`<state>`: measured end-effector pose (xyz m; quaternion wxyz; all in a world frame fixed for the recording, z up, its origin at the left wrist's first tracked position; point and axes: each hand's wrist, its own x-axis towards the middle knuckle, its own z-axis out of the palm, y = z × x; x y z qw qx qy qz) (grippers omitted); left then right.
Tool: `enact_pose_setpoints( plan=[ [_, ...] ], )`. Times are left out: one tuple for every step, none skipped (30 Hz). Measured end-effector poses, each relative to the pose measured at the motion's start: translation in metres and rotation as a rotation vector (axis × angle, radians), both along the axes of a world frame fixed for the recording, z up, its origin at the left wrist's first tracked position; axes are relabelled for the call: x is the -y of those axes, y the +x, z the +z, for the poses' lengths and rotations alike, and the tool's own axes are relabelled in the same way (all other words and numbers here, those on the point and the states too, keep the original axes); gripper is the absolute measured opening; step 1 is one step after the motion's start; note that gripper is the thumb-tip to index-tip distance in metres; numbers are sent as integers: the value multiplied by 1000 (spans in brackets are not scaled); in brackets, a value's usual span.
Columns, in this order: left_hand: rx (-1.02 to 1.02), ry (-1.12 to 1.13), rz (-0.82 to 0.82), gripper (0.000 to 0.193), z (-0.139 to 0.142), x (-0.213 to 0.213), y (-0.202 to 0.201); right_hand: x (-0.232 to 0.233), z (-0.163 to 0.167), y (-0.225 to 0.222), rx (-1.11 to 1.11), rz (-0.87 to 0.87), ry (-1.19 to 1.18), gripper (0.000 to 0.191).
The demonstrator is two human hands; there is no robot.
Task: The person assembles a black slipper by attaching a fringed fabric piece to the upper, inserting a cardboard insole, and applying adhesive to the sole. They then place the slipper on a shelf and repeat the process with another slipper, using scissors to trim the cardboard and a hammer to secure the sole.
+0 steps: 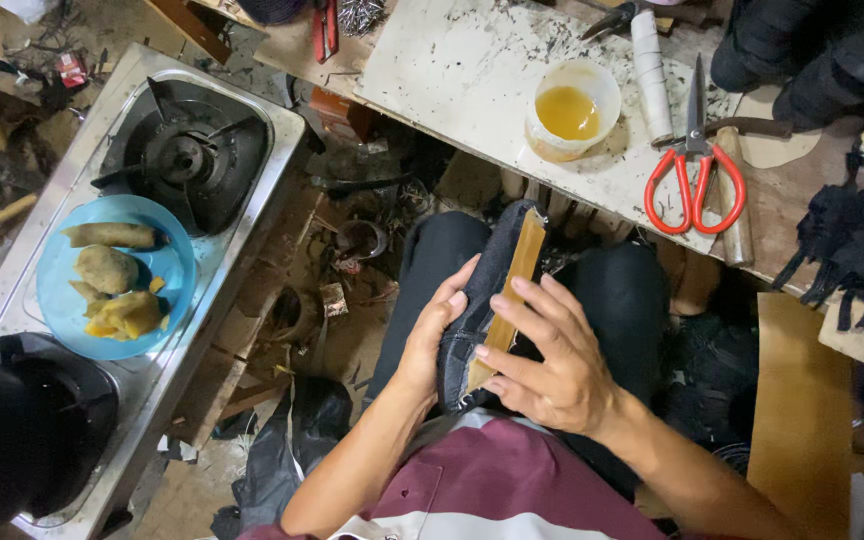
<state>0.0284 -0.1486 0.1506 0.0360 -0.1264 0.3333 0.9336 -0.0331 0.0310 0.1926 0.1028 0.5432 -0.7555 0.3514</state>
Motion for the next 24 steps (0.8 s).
enact_pose_setpoints(
  plan=[
    [19,10,-15,67,1,2,-1,-2,1,-6,29,30,1,32],
    [17,16,-43,69,3,5,-1,-4,3,-12,65,24,-5,39],
    [15,22,-71,71,5,9,0,-7,5,-20,100,18,-11,47],
    [12,28,-98,73,7,14,1,-10,7,-28,136,12,-17,55],
    [0,66,-150,75,8,19,2,-14,9,-35,125,-11,13,62],
    [-11,104,-202,76,10,24,5,-18,12,-41,115,-34,44,69],
    [-23,141,-253,78,11,29,6,-21,14,-45,105,-57,74,77],
    [-42,77,-282,76,12,34,7,-24,17,-48,106,-54,103,79],
    [-61,12,-310,75,13,38,6,-29,20,-51,106,-51,132,81],
    [-80,-52,-340,74,14,40,5,-34,23,-53,107,-50,162,84],
    [-91,-49,-375,74,15,41,5,-37,26,-54,113,-20,213,83],
    [-103,-47,-410,74,16,42,7,-42,29,-54,118,10,264,83],
    [-115,-46,-445,73,17,42,7,-45,31,-54,123,41,314,83],
    [-139,-52,-450,74,17,41,9,-49,33,-54,136,47,323,81],
    [-163,-57,-454,76,18,39,12,-53,35,-53,150,54,333,80],
    [-186,-63,-456,78,17,38,14,-57,36,-51,163,64,342,79],
    [-119,10,-432,84,17,36,18,-62,36,-50,203,68,332,79],
    [-51,83,-405,91,16,33,21,-67,36,-49,244,74,322,80],
    [18,156,-377,98,14,32,24,-71,34,-47,285,80,312,81],
    [-41,255,-369,104,12,30,25,-75,30,-45,321,69,297,82],
    [-100,354,-363,109,8,29,23,-78,25,-42,357,56,284,83],
    [-160,453,-356,115,6,27,21,-83,20,-39,393,42,269,84],
    [-133,367,-319,115,4,24,21,-87,14,-35,435,23,221,86],
    [-106,280,-279,116,3,20,20,-90,6,-30,477,5,173,89]
  ],
)
